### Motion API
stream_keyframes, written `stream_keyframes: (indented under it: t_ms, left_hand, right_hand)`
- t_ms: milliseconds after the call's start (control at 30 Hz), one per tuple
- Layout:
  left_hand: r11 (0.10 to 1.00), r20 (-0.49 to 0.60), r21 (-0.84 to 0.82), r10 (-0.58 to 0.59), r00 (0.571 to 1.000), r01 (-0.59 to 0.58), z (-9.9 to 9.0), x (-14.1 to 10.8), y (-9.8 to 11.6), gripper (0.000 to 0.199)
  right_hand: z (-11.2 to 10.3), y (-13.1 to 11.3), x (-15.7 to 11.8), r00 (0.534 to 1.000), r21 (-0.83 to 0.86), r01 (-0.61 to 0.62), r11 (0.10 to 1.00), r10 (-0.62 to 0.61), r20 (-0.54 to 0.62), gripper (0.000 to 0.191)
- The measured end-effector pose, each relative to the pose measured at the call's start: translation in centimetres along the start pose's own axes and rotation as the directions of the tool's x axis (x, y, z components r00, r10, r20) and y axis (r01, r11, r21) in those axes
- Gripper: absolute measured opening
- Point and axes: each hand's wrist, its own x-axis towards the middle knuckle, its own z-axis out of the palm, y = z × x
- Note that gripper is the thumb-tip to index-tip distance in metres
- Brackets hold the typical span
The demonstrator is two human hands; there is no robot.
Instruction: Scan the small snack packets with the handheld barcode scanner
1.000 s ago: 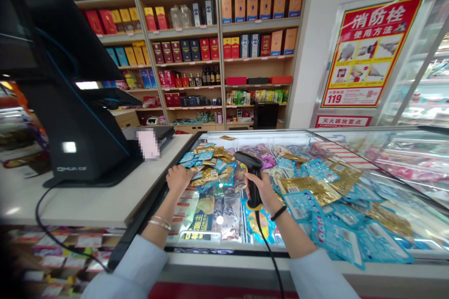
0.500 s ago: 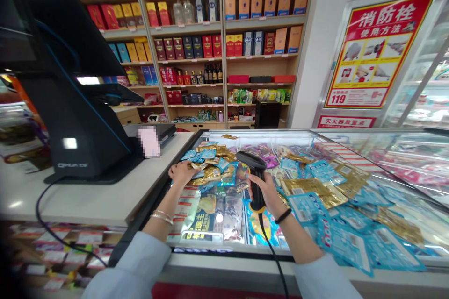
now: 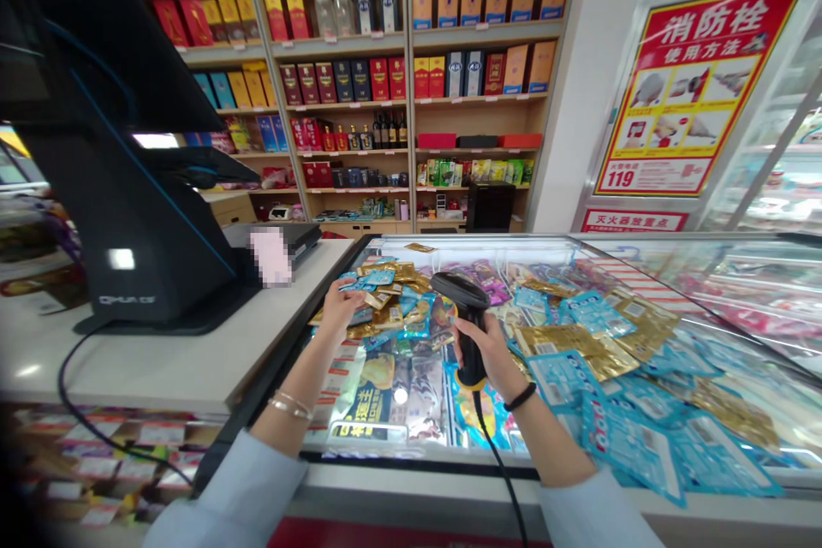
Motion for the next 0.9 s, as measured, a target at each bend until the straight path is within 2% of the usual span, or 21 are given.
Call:
stream_keyframes:
  t_ms: [67,167,267,367,433,500,567,600,667,800,900]
  left_hand:
    - [0.997,0.032,-0.073,0.019,0.999,-0.017,-0.1,-0.3,0.6,0.034]
    - [0.986,0.072,0.045,0.160,0.984,-0.163,-0.5,-0.8,2.0,0.029]
    - [0.941,0.192,0.108,0.296,0.936,-0.320,-1.0,-1.2,3.4,0.022]
    - [0.918,0.280,0.021,0.374,0.884,-0.395,-1.4,-1.2,3.9,0.021]
    - [0.950,0.303,-0.012,0.302,0.904,-0.313,-1.7,-0.9,3.6,0.024]
    - [0.996,0.326,0.037,0.062,0.943,-0.078,-1.8,-0.5,2.8,0.022]
    - [0.978,0.299,0.122,-0.199,0.933,0.170,-1.8,-0.2,1.8,0.012]
    - [0.958,0.264,0.147,-0.279,0.923,0.248,-1.7,-0.1,1.4,0.007]
    - [0.941,0.184,0.147,-0.329,0.926,0.305,-1.6,-0.1,0.8,0.010]
    - [0.948,0.073,0.116,-0.307,0.949,0.298,-1.3,-0.3,0.3,0.042]
    - [0.949,0.110,0.125,-0.302,0.947,0.288,-1.3,-0.4,0.4,0.047]
  right_hand:
    - [0.0,-0.1,-0.1,1.000,0.001,0.006,1.000,-0.006,0.003,0.032]
    - [0.2,-0.5,-0.3,1.000,-0.004,0.012,1.000,-0.012,0.015,0.030]
    - [0.3,-0.8,-0.5,1.000,-0.011,0.014,1.000,-0.014,0.022,0.030]
    - [0.3,-0.8,-0.6,1.000,-0.002,0.011,1.000,-0.011,0.019,0.030]
    - [0.4,-0.8,-0.6,1.000,0.003,0.011,1.000,-0.011,0.015,0.030]
    - [0.4,-0.8,-0.7,1.000,0.009,0.016,1.000,-0.016,0.014,0.030]
    - [0.5,-0.9,-0.7,1.000,0.016,0.015,1.000,-0.015,0.016,0.030]
    - [0.5,-0.9,-0.7,1.000,0.017,0.012,1.000,-0.012,0.018,0.030]
    - [0.5,-0.9,-0.7,1.000,0.009,0.003,1.000,-0.003,0.020,0.030]
    - [0.4,-0.8,-0.7,1.000,-0.004,-0.006,1.000,0.006,0.021,0.030]
    - [0.4,-0.8,-0.7,1.000,-0.006,0.000,1.000,0.000,0.026,0.030]
